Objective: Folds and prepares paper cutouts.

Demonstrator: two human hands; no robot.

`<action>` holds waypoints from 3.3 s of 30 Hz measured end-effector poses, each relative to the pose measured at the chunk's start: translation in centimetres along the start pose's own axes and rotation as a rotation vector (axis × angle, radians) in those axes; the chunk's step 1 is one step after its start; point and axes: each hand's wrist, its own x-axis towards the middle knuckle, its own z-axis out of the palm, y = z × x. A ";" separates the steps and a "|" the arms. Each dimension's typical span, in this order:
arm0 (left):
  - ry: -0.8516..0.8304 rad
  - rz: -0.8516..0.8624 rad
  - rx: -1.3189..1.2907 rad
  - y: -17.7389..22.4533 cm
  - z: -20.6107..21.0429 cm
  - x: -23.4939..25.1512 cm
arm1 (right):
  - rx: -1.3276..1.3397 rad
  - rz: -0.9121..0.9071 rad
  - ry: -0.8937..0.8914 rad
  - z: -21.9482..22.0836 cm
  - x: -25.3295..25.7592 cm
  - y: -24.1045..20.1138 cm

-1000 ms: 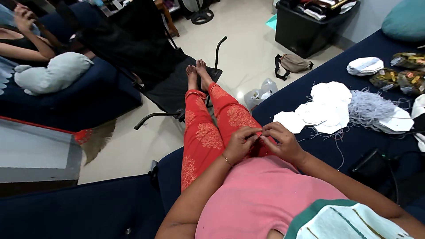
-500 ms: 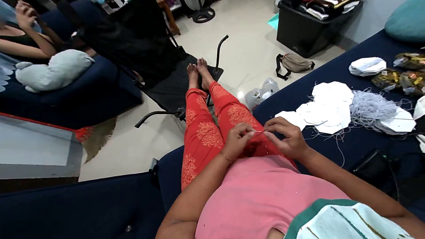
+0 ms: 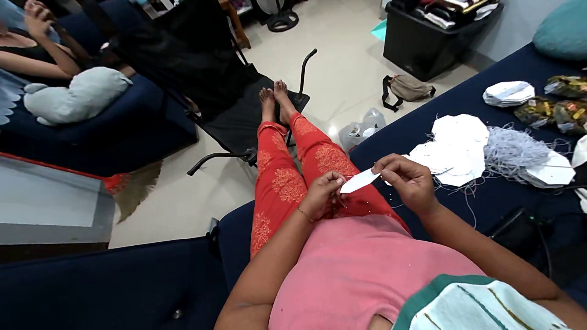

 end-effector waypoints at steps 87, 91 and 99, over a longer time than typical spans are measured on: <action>0.128 0.097 0.552 0.1 -2.8 0.6 | -0.370 0.416 -0.316 2.1 -2.3 5.3; 0.109 0.174 0.456 0.2 -2.1 0.1 | -0.446 0.383 -0.373 2.4 -1.9 5.3; 0.133 0.252 0.412 0.4 -1.9 -0.3 | -0.650 0.207 -0.372 2.8 -1.3 4.4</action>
